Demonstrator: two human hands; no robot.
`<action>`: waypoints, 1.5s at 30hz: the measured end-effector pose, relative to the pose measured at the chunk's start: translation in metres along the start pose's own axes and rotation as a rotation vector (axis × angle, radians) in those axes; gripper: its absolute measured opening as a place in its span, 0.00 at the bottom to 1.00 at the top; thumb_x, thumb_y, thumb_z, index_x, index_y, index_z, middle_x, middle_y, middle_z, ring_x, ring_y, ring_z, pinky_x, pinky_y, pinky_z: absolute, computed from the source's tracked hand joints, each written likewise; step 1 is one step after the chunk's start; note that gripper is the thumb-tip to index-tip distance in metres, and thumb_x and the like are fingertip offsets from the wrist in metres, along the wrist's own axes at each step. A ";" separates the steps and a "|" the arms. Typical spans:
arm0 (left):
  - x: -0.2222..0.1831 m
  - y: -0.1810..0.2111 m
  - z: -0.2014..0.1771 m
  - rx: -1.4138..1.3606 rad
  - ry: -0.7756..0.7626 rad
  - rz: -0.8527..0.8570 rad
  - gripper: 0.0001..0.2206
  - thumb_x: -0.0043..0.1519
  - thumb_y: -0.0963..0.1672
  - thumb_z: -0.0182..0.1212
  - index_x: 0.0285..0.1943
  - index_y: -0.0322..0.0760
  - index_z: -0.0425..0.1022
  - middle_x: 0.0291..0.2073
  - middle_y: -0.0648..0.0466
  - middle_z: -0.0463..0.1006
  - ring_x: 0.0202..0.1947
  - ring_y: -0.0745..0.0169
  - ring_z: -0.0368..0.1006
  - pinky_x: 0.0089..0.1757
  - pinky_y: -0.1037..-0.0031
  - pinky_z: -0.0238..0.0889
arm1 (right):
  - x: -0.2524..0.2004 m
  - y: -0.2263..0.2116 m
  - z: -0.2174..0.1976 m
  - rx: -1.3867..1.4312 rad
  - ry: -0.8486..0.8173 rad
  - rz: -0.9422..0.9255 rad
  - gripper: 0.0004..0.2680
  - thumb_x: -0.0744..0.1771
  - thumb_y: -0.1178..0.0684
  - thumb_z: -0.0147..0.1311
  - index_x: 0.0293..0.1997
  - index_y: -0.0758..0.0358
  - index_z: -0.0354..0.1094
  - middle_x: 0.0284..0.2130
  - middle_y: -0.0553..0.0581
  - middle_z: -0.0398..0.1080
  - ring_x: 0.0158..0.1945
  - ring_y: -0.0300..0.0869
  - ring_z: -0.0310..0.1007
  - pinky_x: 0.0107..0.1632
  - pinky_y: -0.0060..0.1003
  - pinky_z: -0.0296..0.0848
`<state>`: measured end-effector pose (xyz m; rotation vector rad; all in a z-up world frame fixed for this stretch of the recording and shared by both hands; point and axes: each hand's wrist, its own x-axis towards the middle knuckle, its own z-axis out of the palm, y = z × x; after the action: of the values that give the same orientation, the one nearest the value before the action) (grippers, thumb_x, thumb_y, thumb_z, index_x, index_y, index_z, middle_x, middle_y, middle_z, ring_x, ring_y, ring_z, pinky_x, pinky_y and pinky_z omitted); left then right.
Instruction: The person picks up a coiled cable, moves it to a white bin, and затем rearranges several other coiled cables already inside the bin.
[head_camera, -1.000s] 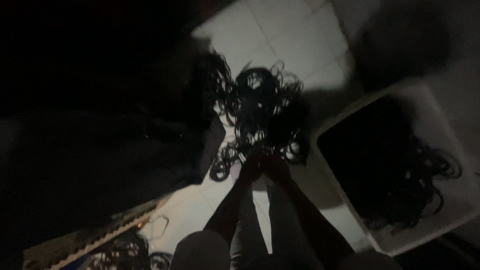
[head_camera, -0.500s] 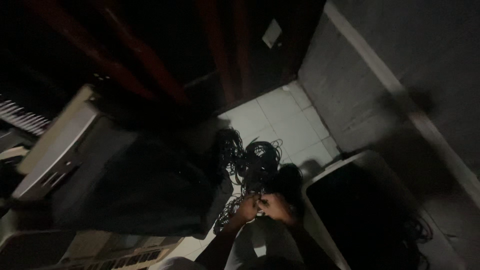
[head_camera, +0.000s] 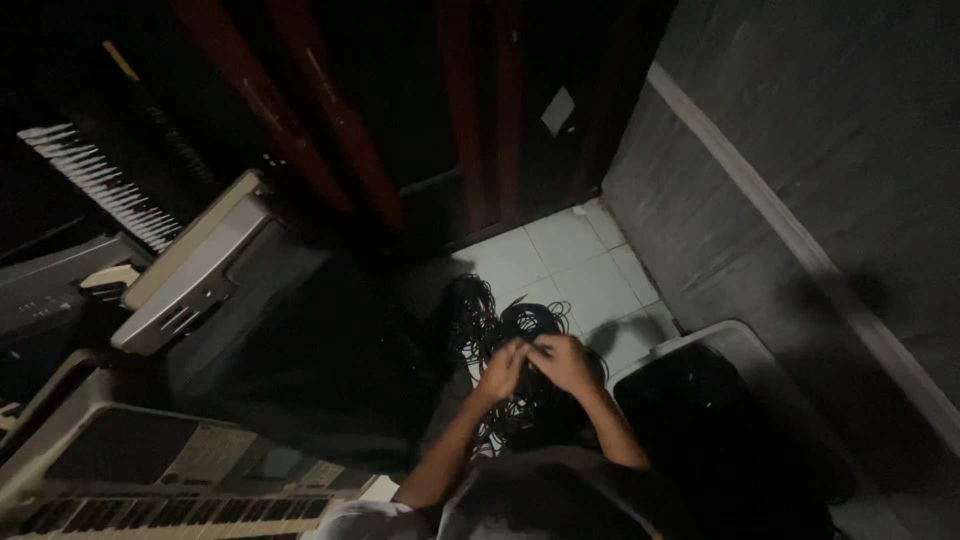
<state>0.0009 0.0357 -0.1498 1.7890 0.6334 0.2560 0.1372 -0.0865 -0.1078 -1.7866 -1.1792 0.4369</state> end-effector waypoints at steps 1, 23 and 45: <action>0.008 0.013 -0.005 -0.005 0.026 0.062 0.16 0.72 0.48 0.46 0.56 0.30 0.70 0.43 0.37 0.77 0.42 0.40 0.75 0.44 0.58 0.68 | 0.008 -0.017 -0.012 -0.081 -0.041 0.062 0.08 0.66 0.53 0.62 0.36 0.70 0.76 0.25 0.60 0.77 0.27 0.37 0.71 0.33 0.36 0.72; 0.006 -0.003 -0.060 -0.147 0.027 0.251 0.18 0.68 0.47 0.56 0.64 0.34 0.71 0.43 0.39 0.76 0.45 0.45 0.73 0.49 0.64 0.65 | 0.062 -0.170 -0.059 0.208 0.161 -0.222 0.08 0.71 0.53 0.54 0.40 0.68 0.75 0.27 0.47 0.73 0.29 0.30 0.67 0.32 0.27 0.65; 0.008 0.029 0.002 -0.254 -0.111 0.129 0.27 0.73 0.55 0.36 0.28 0.36 0.67 0.21 0.57 0.70 0.28 0.65 0.66 0.37 0.71 0.62 | 0.005 -0.048 -0.039 0.191 0.026 -0.061 0.17 0.69 0.59 0.48 0.67 0.67 0.61 0.54 0.57 0.66 0.54 0.41 0.69 0.56 0.35 0.69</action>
<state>0.0167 0.0325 -0.1245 1.5880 0.3886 0.3084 0.1412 -0.0957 -0.0470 -1.5839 -1.1311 0.4729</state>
